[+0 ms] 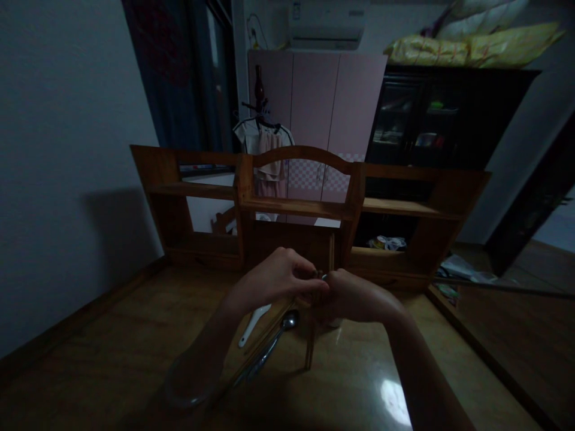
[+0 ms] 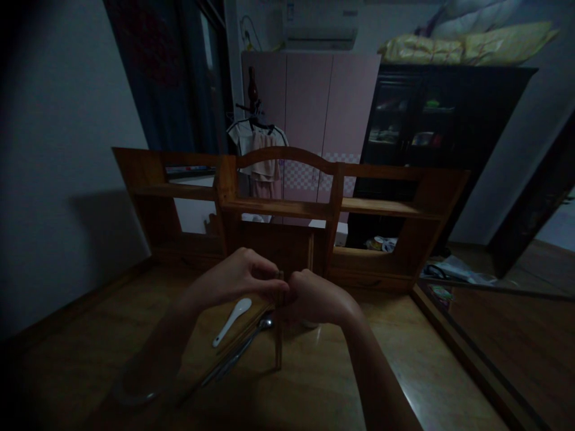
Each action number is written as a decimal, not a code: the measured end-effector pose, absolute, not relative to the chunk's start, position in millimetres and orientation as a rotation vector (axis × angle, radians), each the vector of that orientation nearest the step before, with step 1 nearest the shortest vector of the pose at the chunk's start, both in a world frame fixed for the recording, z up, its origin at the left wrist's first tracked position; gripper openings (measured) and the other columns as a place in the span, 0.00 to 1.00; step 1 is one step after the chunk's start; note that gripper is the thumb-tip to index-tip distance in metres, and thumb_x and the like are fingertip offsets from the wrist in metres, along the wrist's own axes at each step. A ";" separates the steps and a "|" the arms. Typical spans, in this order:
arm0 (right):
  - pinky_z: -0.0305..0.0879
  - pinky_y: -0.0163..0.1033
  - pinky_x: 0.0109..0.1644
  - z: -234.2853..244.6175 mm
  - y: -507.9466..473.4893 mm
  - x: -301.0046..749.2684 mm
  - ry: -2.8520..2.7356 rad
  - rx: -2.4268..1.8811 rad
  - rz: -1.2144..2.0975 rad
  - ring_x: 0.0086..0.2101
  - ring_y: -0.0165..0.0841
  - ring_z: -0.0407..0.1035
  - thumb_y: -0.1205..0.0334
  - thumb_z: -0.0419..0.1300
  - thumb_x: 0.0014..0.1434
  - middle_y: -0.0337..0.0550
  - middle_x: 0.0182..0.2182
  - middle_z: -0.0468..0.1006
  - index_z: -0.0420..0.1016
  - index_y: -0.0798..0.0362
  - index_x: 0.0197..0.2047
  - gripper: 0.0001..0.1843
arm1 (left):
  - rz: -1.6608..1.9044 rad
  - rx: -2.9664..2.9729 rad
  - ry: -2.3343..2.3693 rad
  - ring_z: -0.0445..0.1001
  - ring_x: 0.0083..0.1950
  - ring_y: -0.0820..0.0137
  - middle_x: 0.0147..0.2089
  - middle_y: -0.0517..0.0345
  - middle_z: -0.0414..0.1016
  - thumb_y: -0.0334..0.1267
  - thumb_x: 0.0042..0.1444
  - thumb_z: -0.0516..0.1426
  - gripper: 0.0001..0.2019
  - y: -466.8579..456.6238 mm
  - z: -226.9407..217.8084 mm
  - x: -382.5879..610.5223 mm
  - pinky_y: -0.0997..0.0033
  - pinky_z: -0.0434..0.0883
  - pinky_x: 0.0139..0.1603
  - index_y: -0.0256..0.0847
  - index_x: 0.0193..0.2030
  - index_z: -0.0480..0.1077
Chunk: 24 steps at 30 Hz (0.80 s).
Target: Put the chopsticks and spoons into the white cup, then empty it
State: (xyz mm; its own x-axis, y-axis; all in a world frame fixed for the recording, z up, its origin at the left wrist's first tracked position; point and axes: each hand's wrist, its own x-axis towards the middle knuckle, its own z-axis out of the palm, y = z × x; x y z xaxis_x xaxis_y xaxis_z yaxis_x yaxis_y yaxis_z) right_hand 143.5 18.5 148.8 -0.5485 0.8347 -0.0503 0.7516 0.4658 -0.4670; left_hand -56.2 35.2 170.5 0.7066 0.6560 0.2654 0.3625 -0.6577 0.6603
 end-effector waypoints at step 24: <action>0.54 0.26 0.22 144.2 31.5 149.8 -2.546 -1.259 0.643 0.25 0.28 0.68 0.60 0.66 0.51 0.37 0.24 0.75 0.79 0.57 0.32 0.09 | 0.697 2.327 0.871 0.64 0.26 0.76 0.22 0.65 0.66 0.53 0.56 0.57 0.21 41.7 169.4 -51.3 0.78 0.54 0.24 0.35 0.25 0.71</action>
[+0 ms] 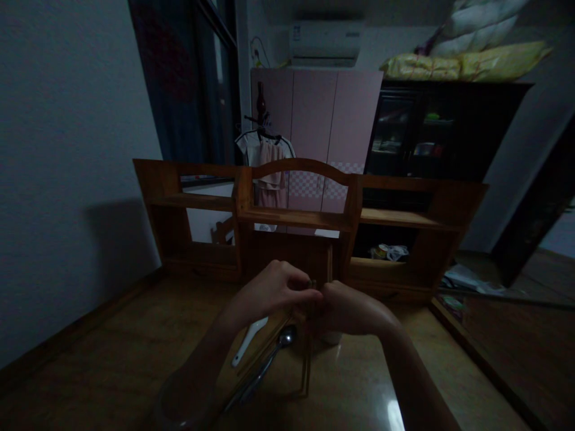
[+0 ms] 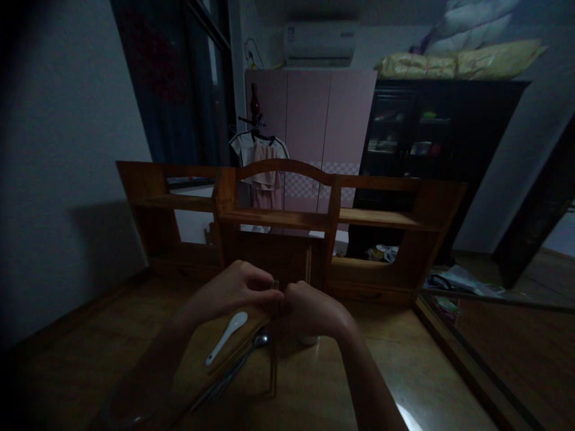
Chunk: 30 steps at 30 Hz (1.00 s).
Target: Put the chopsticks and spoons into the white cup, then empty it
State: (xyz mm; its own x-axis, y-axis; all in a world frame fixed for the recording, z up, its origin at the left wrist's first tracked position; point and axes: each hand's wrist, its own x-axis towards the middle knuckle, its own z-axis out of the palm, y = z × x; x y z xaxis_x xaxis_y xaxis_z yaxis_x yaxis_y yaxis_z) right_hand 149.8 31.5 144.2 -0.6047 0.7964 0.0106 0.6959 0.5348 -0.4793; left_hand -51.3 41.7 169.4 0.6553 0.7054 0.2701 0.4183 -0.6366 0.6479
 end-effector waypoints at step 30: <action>0.66 0.30 0.29 154.3 35.0 147.7 -2.269 -1.042 0.687 0.31 0.34 0.75 0.59 0.59 0.62 0.43 0.31 0.79 0.75 0.58 0.39 0.10 | 0.910 2.166 0.855 0.77 0.39 0.67 0.39 0.56 0.79 0.48 0.53 0.62 0.20 48.2 172.0 -56.7 0.72 0.71 0.38 0.41 0.49 0.71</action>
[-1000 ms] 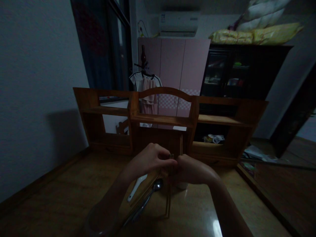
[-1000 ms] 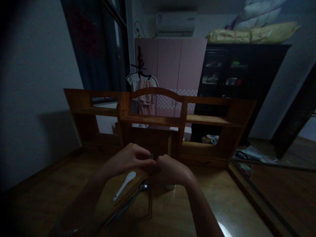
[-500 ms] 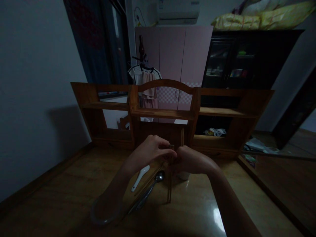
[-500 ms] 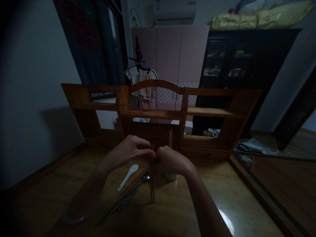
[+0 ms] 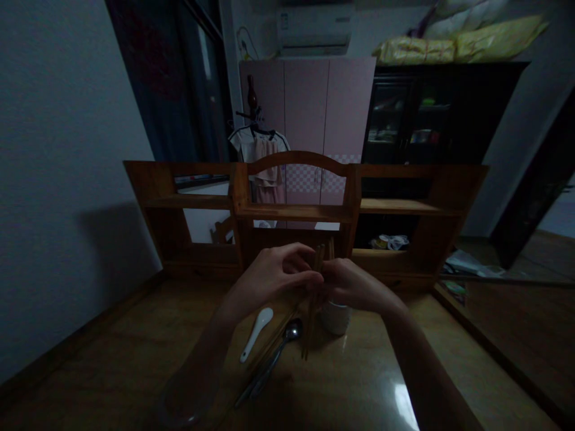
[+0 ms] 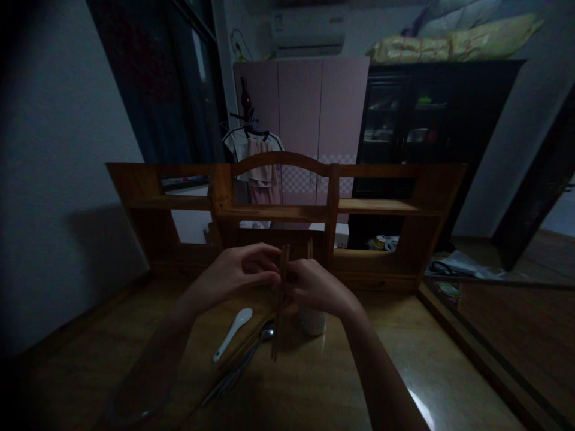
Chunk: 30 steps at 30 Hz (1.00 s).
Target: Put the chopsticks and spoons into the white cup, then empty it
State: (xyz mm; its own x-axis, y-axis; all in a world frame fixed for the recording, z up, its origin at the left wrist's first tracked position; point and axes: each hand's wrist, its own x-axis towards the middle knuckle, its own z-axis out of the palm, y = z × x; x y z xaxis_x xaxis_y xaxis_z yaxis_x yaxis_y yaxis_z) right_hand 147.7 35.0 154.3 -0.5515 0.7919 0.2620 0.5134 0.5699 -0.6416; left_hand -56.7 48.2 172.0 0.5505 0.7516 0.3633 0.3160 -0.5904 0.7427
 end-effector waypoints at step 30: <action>0.72 0.35 0.29 119.2 91.8 235.4 -1.912 -1.243 0.883 0.27 0.34 0.75 0.55 0.60 0.60 0.44 0.31 0.78 0.70 0.58 0.44 0.15 | 1.120 1.997 0.933 0.79 0.31 0.67 0.35 0.53 0.79 0.53 0.59 0.55 0.19 71.2 172.7 -70.9 0.70 0.77 0.34 0.36 0.41 0.74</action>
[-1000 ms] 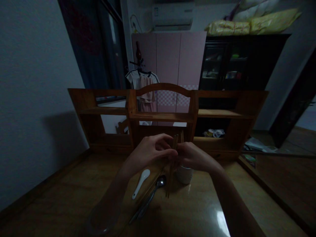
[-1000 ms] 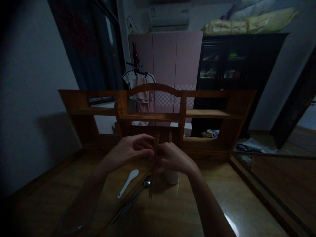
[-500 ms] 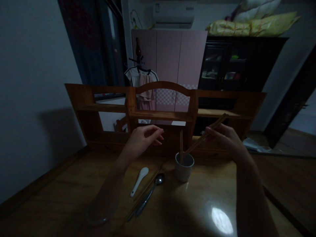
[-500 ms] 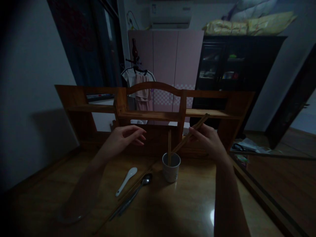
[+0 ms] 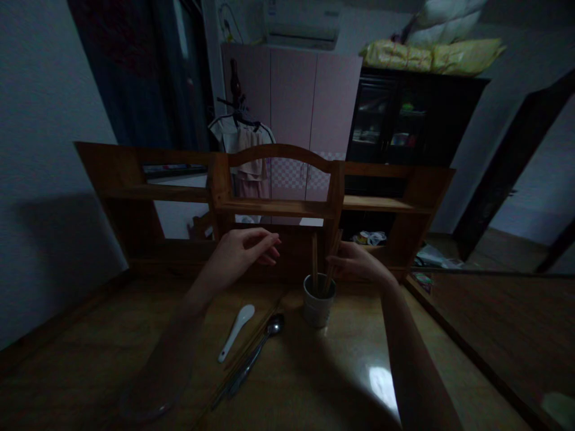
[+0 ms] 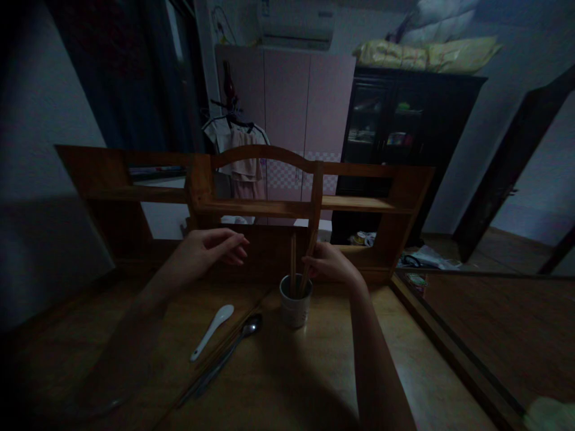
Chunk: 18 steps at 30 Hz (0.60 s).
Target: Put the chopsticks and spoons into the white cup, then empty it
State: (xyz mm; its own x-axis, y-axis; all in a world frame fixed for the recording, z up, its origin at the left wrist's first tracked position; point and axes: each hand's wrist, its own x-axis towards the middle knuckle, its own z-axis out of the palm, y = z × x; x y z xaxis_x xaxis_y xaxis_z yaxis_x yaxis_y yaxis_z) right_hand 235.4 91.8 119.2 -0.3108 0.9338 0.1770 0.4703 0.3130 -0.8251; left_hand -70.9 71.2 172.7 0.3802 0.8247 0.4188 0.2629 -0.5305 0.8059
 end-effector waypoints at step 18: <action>0.60 0.29 0.24 88.8 112.7 241.8 -1.888 -1.185 1.065 0.22 0.26 0.64 0.53 0.65 0.55 0.38 0.26 0.72 0.71 0.57 0.38 0.16 | 1.013 2.038 0.914 0.79 0.32 0.68 0.32 0.54 0.79 0.52 0.60 0.55 0.18 71.9 171.9 -70.3 0.72 0.77 0.35 0.37 0.39 0.73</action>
